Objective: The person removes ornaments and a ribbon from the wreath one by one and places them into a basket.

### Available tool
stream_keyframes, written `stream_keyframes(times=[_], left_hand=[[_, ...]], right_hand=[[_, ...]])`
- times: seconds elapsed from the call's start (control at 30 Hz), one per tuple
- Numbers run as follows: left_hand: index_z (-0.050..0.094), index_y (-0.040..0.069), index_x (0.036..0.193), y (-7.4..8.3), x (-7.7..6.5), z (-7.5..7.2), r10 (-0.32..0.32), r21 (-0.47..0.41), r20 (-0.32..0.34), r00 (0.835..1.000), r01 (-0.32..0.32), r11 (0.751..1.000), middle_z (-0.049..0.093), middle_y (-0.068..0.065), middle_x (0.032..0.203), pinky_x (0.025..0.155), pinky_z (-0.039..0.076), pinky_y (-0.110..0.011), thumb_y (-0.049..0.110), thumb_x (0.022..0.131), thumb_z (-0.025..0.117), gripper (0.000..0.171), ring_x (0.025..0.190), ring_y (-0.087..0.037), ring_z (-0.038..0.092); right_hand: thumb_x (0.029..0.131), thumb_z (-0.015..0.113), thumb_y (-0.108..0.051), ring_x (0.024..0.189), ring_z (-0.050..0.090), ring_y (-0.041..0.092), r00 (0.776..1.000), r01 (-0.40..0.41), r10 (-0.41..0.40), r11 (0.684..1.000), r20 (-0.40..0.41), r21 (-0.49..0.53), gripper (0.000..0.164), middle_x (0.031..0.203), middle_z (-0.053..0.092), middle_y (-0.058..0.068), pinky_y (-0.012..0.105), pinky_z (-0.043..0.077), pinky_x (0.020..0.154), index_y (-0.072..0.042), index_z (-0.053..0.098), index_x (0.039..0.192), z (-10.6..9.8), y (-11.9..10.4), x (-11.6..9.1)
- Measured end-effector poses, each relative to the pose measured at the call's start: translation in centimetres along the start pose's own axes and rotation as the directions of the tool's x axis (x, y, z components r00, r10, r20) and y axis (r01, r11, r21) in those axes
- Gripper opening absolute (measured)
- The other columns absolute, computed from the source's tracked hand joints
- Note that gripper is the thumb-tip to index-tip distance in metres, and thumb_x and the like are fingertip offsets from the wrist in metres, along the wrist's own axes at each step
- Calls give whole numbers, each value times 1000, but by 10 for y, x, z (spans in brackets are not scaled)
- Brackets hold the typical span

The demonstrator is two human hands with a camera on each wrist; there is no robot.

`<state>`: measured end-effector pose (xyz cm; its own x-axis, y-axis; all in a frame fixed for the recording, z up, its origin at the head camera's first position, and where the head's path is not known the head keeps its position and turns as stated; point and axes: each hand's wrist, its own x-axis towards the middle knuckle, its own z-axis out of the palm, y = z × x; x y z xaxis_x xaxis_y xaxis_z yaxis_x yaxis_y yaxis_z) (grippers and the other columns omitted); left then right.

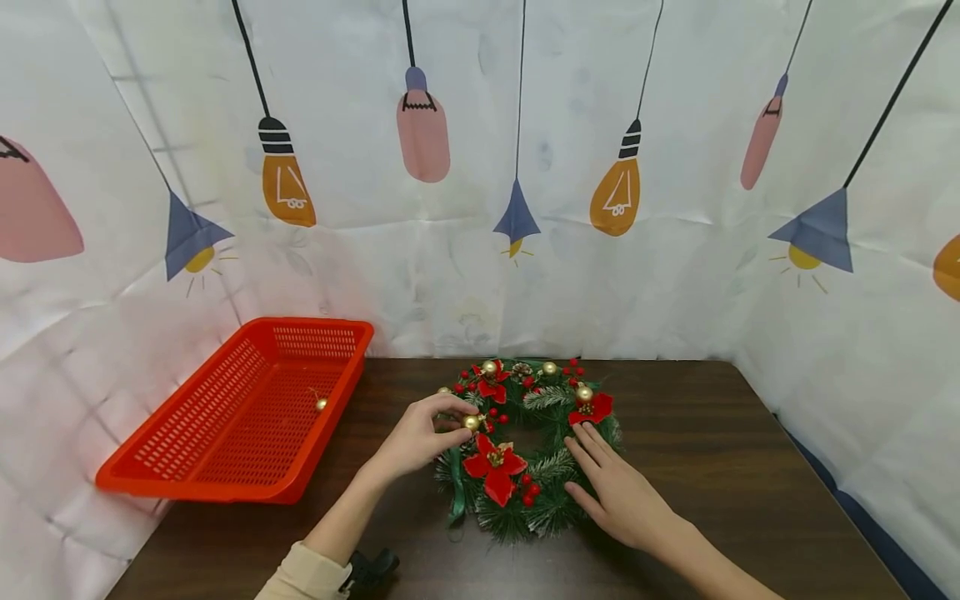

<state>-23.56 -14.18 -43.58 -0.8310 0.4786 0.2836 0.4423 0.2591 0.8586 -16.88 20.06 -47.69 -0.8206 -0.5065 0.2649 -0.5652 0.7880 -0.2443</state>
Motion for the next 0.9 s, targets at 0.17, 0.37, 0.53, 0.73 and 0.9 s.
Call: stream_keyframes(times=[0.17,0.37,0.53,0.73,0.9], left_hand=[[73,6,120,1,1,2,-2,18,4,1000,2,1000,68,-4,114,86,58,-34,2,92,76,28,98,-25,66],[73,8,120,2,1,3,-1,48,7,1000,1,999,68,-2,114,87,58,-34,3,93,76,28,99,-23,66],[74,8,121,6,2,4,9,93,10,1000,-10,996,69,1,115,88,57,-36,4,93,76,29,99,-20,65],[74,8,120,8,3,6,10,123,17,1000,-13,992,68,2,114,88,57,-36,3,92,76,29,99,-18,64],[74,8,120,9,3,7,8,127,22,1000,-11,992,67,2,115,88,57,-36,2,92,77,29,100,-19,64]], right_hand=[[104,60,-43,152,22,33,1000,-12,12,1000,7,6,68,163,30,20,52,41,110,-1,43,155,0,1,-1],[104,59,-44,153,21,33,1000,-15,15,1000,10,7,68,164,28,19,52,40,110,-1,43,155,1,2,-2],[104,60,-44,152,23,34,1000,1,-1,1000,-17,13,68,163,31,21,52,42,109,0,44,154,2,1,-2],[104,61,-43,151,25,35,999,13,-13,1000,-33,14,67,162,33,21,52,43,108,0,45,153,2,2,-2],[104,59,-44,153,22,33,1000,-4,4,1000,-11,14,68,164,30,19,52,42,109,-1,44,155,2,2,-3]])
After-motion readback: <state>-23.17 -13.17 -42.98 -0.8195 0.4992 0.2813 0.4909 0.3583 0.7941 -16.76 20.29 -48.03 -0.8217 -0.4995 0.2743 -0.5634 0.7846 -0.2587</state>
